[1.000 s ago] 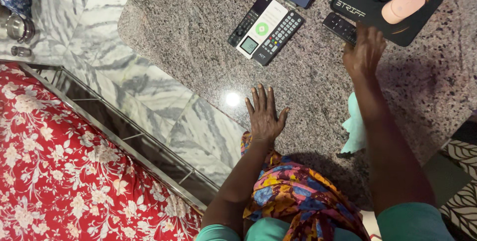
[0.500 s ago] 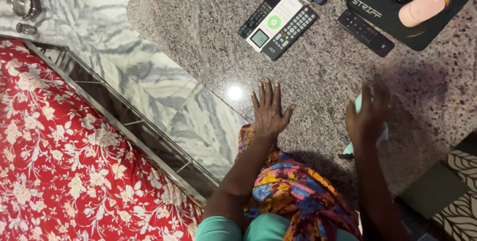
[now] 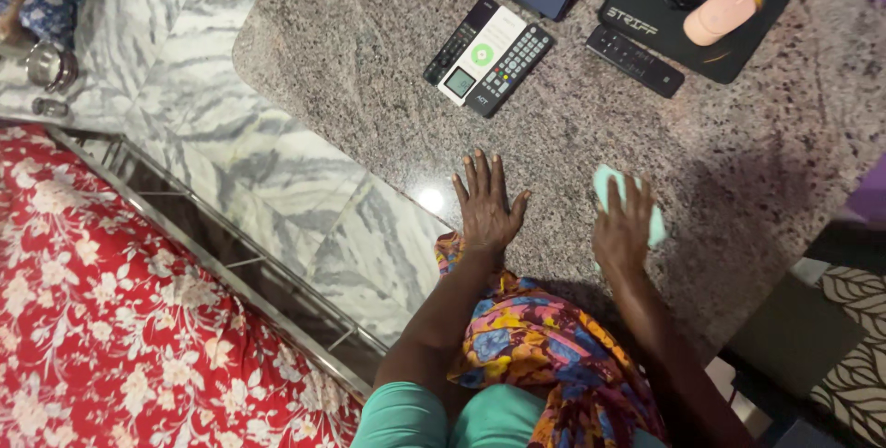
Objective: The person wipes a granite table surface with a light blue cloth. They move a power adapter, mousepad, computer mouse, and remote controls aside to clean underneath, then wipe the items themselves before returning them to the table.
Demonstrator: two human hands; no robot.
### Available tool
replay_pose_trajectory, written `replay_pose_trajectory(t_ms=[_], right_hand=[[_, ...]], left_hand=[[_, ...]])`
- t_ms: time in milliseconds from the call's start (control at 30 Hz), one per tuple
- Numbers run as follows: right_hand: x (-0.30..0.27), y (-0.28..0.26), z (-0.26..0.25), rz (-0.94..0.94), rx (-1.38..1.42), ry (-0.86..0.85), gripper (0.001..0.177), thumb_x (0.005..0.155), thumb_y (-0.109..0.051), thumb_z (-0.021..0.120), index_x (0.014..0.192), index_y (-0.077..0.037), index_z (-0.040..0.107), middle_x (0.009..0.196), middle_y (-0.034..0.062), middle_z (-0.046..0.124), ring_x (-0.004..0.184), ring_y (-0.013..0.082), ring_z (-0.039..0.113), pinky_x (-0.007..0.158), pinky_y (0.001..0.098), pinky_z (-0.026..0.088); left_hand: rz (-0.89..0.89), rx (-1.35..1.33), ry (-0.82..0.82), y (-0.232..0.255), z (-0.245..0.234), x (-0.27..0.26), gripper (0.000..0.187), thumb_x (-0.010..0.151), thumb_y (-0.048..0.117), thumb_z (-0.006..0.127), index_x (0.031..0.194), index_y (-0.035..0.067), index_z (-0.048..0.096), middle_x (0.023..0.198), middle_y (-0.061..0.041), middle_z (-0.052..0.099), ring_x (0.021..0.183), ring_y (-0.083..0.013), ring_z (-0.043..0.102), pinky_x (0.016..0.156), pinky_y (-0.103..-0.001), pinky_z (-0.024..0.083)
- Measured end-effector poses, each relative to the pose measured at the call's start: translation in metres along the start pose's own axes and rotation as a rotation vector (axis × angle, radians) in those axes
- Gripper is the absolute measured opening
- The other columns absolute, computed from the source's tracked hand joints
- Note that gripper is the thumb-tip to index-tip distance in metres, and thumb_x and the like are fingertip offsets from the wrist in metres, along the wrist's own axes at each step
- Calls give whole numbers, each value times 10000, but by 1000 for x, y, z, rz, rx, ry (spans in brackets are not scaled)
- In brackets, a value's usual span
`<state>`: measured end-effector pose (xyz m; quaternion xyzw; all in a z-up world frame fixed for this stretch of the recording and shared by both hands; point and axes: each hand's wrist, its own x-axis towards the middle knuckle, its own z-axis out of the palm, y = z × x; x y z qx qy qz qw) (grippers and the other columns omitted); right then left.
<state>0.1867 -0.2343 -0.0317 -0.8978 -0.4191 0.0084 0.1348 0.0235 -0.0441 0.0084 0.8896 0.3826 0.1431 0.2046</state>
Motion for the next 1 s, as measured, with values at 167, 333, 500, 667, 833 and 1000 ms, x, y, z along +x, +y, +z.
replay_pose_trajectory(t_ms=[167,333,500,667,833,1000], right_hand=[[38,-44,-4,-55,52,21,589,965,-153,630,1523,-10,511,1596,217,416,1552,435,235,1264,574,246],[41,-54,-18,-61,98,118,551,950,-132,645,1482,-26,550,1561,214,473,1528,446,323,1234,567,296],[43,-54,-19,-65,105,144,523,935,-103,660,1443,-17,574,1517,220,513,1500,452,375,1241,569,316],[41,-51,-13,-88,174,216,528,914,-77,668,1430,-12,572,1507,227,518,1478,478,399,1225,578,339],[40,-47,-8,-79,164,242,569,868,-73,679,1425,-15,581,1489,235,533,1411,494,448,1191,582,365],[41,-48,-9,-55,185,261,575,866,-52,665,1432,-9,573,1486,239,543,1400,496,466,1195,578,380]], left_hand=[[14,-8,11,-3,1,0,847,962,541,592,1586,12,371,1680,-275,239,1572,-477,175,1241,-667,87],[-56,-107,37,-7,-11,11,803,933,535,627,1531,33,438,1635,-232,367,1541,-432,319,1247,-634,184],[-81,-124,141,-24,-29,71,928,836,471,718,1549,-32,403,1555,-301,398,1384,-448,416,1160,-594,265],[-88,-97,91,-33,-23,121,856,831,429,773,1491,-18,463,1518,-255,456,1351,-432,454,1102,-565,349],[-29,-74,170,-42,-6,135,692,888,359,736,1438,-10,535,1456,-214,541,1278,-375,525,1068,-524,416],[68,-62,140,-43,-7,120,644,892,347,740,1389,-29,578,1329,-238,589,1143,-354,558,913,-497,430]])
